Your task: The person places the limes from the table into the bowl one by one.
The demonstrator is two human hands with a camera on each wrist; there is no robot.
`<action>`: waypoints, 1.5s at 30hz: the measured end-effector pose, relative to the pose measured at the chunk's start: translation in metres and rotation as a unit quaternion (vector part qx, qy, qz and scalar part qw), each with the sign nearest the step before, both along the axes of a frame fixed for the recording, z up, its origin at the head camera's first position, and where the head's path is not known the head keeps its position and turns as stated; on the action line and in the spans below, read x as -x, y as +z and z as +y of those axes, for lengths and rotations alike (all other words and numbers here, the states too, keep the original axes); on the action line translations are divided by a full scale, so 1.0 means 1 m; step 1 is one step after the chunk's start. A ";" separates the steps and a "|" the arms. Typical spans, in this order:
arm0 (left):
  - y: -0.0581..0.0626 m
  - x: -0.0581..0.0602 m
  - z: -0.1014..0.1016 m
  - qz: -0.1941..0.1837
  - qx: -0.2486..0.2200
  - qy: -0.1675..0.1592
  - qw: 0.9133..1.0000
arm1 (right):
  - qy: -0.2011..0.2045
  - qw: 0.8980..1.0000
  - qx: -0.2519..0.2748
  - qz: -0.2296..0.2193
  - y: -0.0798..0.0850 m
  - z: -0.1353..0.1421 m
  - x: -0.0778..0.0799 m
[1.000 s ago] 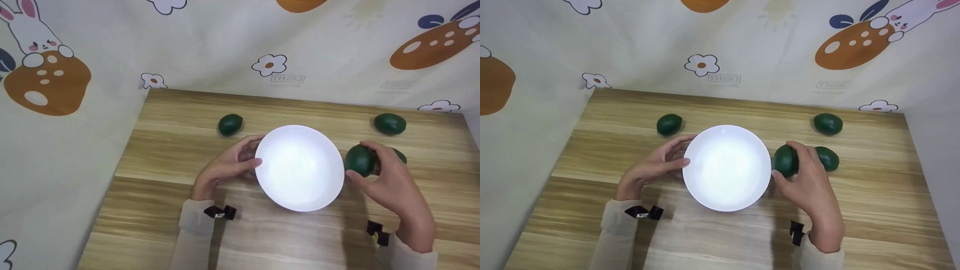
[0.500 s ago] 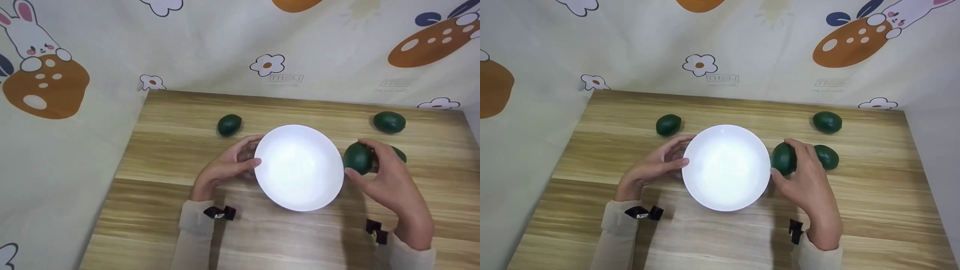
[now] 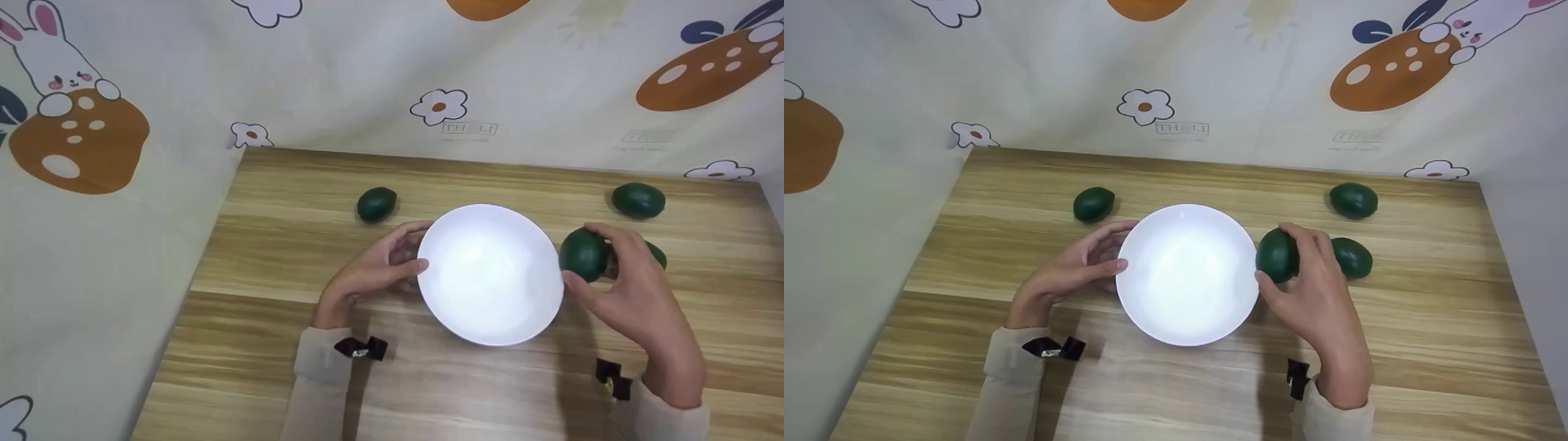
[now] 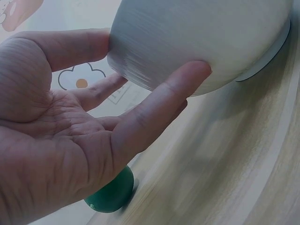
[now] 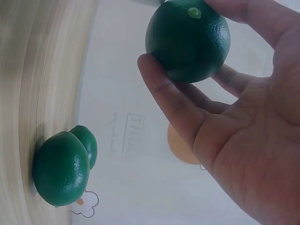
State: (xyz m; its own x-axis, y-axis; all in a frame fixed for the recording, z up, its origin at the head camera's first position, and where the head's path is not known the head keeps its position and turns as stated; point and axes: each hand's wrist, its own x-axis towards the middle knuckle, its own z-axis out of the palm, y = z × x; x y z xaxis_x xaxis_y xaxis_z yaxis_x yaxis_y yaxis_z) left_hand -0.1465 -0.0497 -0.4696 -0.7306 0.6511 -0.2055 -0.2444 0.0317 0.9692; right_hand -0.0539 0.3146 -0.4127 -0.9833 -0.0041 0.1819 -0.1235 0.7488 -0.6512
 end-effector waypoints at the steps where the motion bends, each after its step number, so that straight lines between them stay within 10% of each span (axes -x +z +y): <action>1: 0.000 0.000 0.000 -0.001 0.000 0.001 1.000 | -0.001 1.000 0.000 -0.001 0.000 0.000 0.000; 45: 0.001 0.000 0.000 -0.012 -0.009 -0.003 1.000 | 0.010 1.000 -0.001 -0.001 0.002 -0.026 0.007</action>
State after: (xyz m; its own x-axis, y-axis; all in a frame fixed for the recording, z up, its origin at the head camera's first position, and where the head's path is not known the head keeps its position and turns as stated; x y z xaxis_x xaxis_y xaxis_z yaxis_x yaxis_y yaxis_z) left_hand -0.1463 -0.0499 -0.4682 -0.7225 0.6585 -0.2108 -0.2668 0.0159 0.9636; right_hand -0.0606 0.2883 -0.4111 -0.9833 -0.0237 0.1806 -0.1375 0.7471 -0.6503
